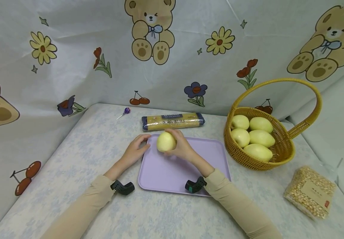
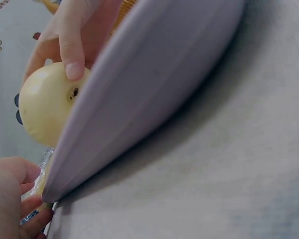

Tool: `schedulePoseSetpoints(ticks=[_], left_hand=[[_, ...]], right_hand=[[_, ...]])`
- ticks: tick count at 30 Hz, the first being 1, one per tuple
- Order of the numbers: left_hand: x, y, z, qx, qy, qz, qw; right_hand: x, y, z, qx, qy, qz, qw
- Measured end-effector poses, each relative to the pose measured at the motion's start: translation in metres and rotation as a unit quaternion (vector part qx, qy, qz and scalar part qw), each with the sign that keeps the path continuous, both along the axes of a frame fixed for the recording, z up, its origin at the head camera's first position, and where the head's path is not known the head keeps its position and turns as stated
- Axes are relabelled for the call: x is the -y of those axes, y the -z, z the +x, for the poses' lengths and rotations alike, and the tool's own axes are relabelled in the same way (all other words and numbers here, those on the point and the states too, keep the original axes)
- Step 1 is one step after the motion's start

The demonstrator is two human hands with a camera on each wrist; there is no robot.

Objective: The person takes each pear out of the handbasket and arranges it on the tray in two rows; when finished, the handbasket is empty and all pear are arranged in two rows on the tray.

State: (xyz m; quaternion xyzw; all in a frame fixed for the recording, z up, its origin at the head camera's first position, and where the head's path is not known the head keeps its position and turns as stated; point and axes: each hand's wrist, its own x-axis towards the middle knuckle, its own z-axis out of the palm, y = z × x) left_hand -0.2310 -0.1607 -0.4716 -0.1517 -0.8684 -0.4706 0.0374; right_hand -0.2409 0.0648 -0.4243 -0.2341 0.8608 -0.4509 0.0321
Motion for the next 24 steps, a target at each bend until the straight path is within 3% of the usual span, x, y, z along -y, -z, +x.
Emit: schedulePoseSetpoints(ticks=[24], left_hand=[[0.0002,-0.0030,0.0013,0.005,0.002,0.008,1.0000]], right_hand=[[-0.0069,-0.0088,-0.0033,0.006,-0.029,-0.003,0.9996]])
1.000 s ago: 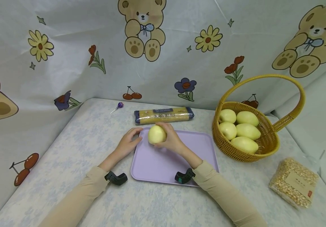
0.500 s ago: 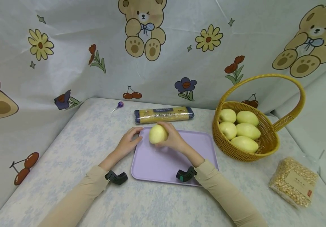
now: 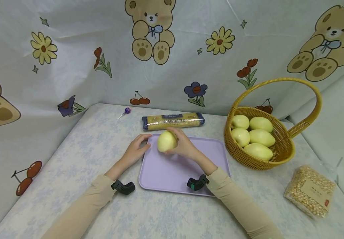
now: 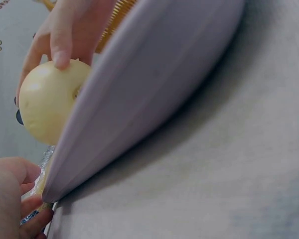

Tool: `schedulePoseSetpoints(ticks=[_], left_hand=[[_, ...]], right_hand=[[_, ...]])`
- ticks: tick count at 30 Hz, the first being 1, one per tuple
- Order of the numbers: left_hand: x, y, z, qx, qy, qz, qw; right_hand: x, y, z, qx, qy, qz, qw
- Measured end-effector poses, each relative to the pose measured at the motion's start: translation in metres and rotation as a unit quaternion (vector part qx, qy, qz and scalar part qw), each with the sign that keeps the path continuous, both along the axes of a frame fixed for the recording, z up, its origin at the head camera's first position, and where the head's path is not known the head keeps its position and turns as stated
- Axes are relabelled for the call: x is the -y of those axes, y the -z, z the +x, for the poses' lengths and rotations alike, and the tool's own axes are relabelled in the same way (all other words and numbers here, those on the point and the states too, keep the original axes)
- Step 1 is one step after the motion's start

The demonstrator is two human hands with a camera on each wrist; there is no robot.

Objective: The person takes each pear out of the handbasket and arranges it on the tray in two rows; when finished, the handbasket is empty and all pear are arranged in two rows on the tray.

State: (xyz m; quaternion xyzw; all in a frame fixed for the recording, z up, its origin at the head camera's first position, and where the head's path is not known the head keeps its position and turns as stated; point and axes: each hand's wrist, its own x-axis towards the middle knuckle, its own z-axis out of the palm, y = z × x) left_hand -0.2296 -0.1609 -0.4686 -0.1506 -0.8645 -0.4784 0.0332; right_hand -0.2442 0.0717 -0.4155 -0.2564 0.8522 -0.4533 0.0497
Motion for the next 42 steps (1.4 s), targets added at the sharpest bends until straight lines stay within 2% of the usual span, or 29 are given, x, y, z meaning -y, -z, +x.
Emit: schedulePoseSetpoints(ticks=[6,10,14,19,25,30,42], left_hand=[[-0.001,-0.001,0.000,-0.006,0.001,-0.005,1.0000],[0.000,-0.001,0.000,-0.005,0.001,-0.006,1.0000],[0.001,-0.001,0.000,-0.005,-0.003,-0.008,0.9999],[0.003,0.000,0.000,-0.007,-0.003,-0.006,1.0000],[0.003,0.001,0.000,-0.007,-0.001,-0.008,0.9999],[0.003,0.000,0.001,-0.007,-0.001,-0.009,0.9999],[-0.001,0.001,0.001,-0.007,0.002,-0.002,1.0000]], right_hand=[[-0.015,-0.016,-0.004,-0.011,0.005,0.013,0.9999],[-0.034,-0.029,-0.003,0.002,0.019,-0.019,0.9996],[-0.059,-0.040,0.000,0.011,0.056,-0.048,0.9972],[-0.098,-0.049,0.002,0.015,0.098,-0.055,0.9935],[-0.145,-0.049,0.007,-0.016,0.148,-0.041,0.9879],[-0.174,-0.046,0.008,-0.045,0.195,-0.044,0.9789],[-0.212,-0.030,0.003,-0.068,0.298,-0.041,0.9512]])
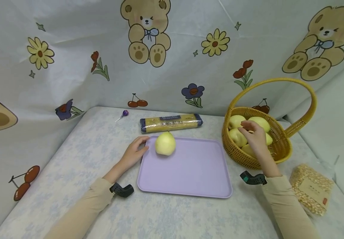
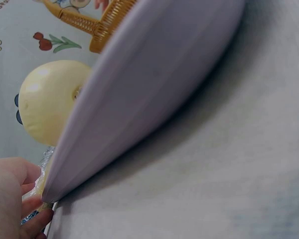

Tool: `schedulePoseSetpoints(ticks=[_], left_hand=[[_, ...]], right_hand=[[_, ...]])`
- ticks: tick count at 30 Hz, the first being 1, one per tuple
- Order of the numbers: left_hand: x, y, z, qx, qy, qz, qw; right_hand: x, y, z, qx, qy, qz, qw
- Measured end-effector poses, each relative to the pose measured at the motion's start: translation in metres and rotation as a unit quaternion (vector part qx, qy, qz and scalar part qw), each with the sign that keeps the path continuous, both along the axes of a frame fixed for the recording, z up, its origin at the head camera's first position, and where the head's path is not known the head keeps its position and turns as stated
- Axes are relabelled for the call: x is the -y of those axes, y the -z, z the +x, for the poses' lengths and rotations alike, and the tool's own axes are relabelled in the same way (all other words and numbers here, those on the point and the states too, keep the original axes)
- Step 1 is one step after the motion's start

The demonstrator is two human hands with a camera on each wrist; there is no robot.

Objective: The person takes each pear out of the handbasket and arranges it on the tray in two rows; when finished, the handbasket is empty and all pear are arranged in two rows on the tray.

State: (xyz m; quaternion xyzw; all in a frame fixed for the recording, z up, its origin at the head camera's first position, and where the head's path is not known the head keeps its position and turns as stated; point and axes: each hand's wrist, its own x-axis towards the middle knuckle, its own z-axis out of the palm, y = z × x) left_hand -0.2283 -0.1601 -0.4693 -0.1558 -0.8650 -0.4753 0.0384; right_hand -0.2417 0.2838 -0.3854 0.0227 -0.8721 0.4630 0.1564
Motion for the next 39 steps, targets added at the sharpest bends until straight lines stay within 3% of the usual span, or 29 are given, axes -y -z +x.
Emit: schedulePoseSetpoints(ticks=[9,28,39], left_hand=[[-0.0008,-0.0014,0.0010,0.000,0.002,-0.001,1.0000],[0.0002,0.0005,-0.0001,0.000,0.004,-0.002,1.0000],[-0.0001,0.0010,-0.0009,-0.001,0.002,-0.002,1.0000]], right_hand=[[-0.0089,0.0006,-0.0016,0.007,0.024,0.006,0.9997],[-0.0080,0.0008,-0.0007,0.077,-0.019,0.051,0.9956],[-0.0090,-0.0013,-0.0025,0.131,-0.051,0.110,0.9840]])
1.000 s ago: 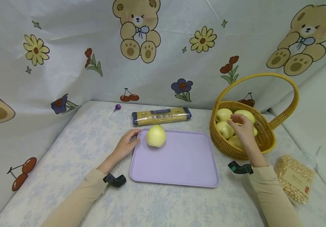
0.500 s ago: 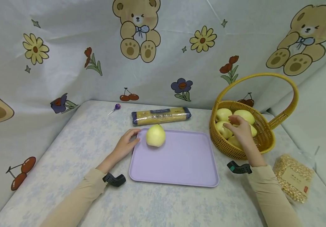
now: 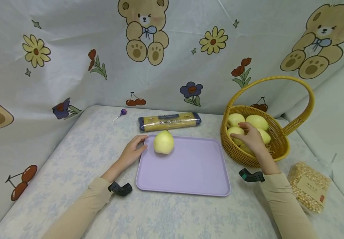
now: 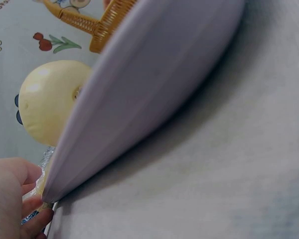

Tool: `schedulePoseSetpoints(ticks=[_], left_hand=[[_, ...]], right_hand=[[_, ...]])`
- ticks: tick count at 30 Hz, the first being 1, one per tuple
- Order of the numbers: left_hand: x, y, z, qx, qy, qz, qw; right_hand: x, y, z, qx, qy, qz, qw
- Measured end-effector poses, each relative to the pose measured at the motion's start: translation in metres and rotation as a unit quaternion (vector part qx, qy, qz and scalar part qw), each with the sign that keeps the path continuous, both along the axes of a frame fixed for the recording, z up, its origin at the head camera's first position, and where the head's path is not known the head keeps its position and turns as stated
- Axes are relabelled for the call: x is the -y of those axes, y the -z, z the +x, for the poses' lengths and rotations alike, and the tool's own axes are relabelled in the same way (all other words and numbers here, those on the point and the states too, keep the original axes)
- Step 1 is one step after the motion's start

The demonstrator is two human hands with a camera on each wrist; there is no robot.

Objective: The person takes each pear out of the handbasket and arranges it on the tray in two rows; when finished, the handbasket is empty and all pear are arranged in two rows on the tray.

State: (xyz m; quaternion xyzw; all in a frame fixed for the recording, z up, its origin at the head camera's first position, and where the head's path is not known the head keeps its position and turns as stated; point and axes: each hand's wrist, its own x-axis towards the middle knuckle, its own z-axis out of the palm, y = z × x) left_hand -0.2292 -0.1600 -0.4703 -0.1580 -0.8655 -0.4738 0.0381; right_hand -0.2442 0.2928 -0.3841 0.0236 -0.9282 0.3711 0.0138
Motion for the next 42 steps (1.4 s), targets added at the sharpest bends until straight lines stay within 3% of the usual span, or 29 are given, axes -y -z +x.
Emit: schedulePoseSetpoints(ticks=[20,32,37,42], left_hand=[[0.0001,0.0002,-0.0004,0.000,0.001,0.002,1.0000],[-0.0006,-0.0005,-0.0001,-0.002,0.002,0.005,1.0000],[-0.0007,-0.0007,-0.0001,0.000,0.002,0.003,1.0000],[-0.0008,-0.0011,-0.0005,0.004,0.003,0.005,1.0000]], right_hand=[[0.0016,0.0017,-0.0039,0.011,-0.037,0.096,0.9947],[0.0032,0.0020,-0.0003,-0.020,-0.026,0.082,0.9961],[0.0026,0.0022,-0.0001,-0.045,-0.023,0.053,0.9973],[0.0028,-0.0009,-0.0001,-0.029,-0.028,0.052,0.9978]])
